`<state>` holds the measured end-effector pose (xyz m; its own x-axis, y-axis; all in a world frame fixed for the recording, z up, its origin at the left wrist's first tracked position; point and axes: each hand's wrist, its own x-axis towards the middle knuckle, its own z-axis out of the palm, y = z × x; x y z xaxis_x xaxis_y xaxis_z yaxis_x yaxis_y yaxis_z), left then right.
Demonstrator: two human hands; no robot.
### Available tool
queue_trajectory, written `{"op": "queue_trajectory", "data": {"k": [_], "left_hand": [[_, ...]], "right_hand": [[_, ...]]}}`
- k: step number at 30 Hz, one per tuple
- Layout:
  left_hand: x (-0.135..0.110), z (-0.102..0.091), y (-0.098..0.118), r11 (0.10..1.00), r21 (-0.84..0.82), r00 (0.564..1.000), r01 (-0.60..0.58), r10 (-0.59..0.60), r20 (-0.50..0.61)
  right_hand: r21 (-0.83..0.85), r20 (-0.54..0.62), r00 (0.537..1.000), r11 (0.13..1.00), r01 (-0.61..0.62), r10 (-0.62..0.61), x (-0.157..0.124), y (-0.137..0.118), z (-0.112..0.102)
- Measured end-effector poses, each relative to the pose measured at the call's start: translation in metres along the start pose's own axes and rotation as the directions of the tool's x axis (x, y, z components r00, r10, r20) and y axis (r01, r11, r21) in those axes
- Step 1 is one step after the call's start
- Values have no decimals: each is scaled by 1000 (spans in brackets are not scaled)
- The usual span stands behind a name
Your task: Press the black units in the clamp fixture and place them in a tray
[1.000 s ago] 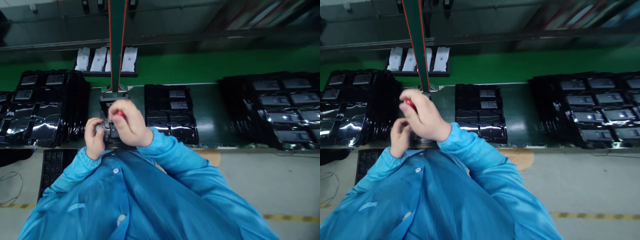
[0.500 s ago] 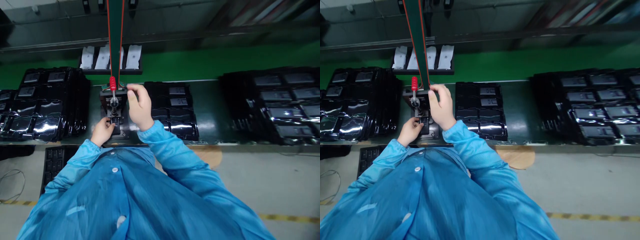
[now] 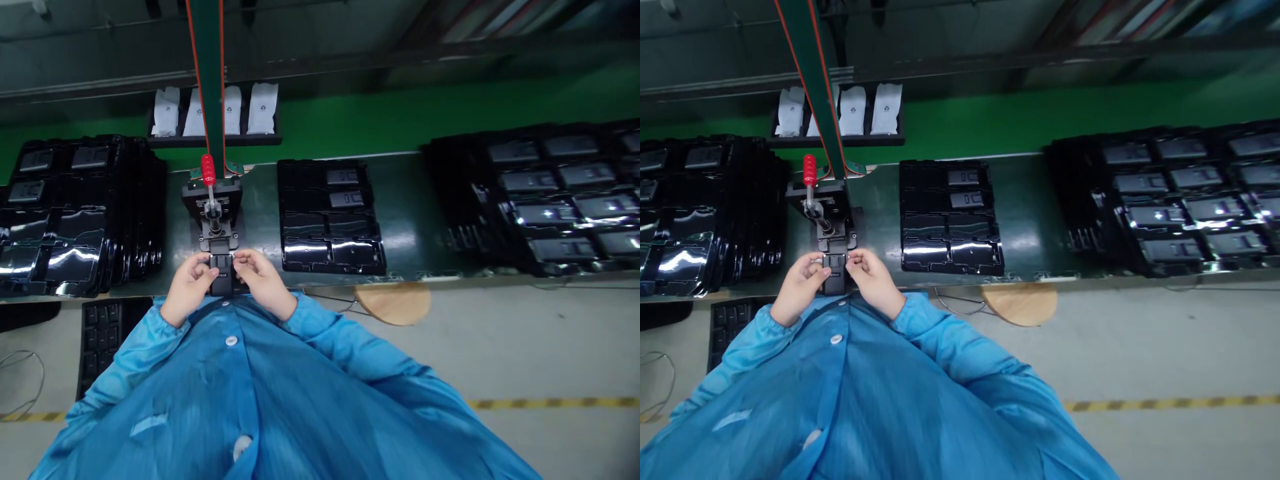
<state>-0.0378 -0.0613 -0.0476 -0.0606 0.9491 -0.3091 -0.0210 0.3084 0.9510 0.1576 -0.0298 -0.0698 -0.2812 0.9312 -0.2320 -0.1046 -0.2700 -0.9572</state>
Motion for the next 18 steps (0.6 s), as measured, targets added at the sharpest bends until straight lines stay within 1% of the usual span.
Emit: {"op": "queue_trajectory", "data": {"k": [2,4,11,13,15,17,18], "left_hand": [[-6,4,0,1000,-23,999,10,-10,35],[-9,6,-1,999,-30,998,17,-15,56],[-12,7,-1,999,-30,998,12,-10,66],[-12,7,-1,1000,-17,997,12,-11,74],[-12,8,0,1000,4,996,12,-13,83],[-9,12,3,1000,18,995,11,-12,103],[-8,14,5,1000,24,993,11,-14,121]], "right_hand": [[38,34,998,998,-59,58,2,-1,1],[56,53,995,995,-86,83,3,-3,2],[88,51,995,992,-90,86,-1,-6,1],[83,92,990,990,-118,110,-1,-9,-3],[56,157,979,989,-140,130,-1,-14,-7],[16,201,971,990,-137,131,0,-19,-13],[0,204,971,992,-127,125,0,-22,-17]]}}
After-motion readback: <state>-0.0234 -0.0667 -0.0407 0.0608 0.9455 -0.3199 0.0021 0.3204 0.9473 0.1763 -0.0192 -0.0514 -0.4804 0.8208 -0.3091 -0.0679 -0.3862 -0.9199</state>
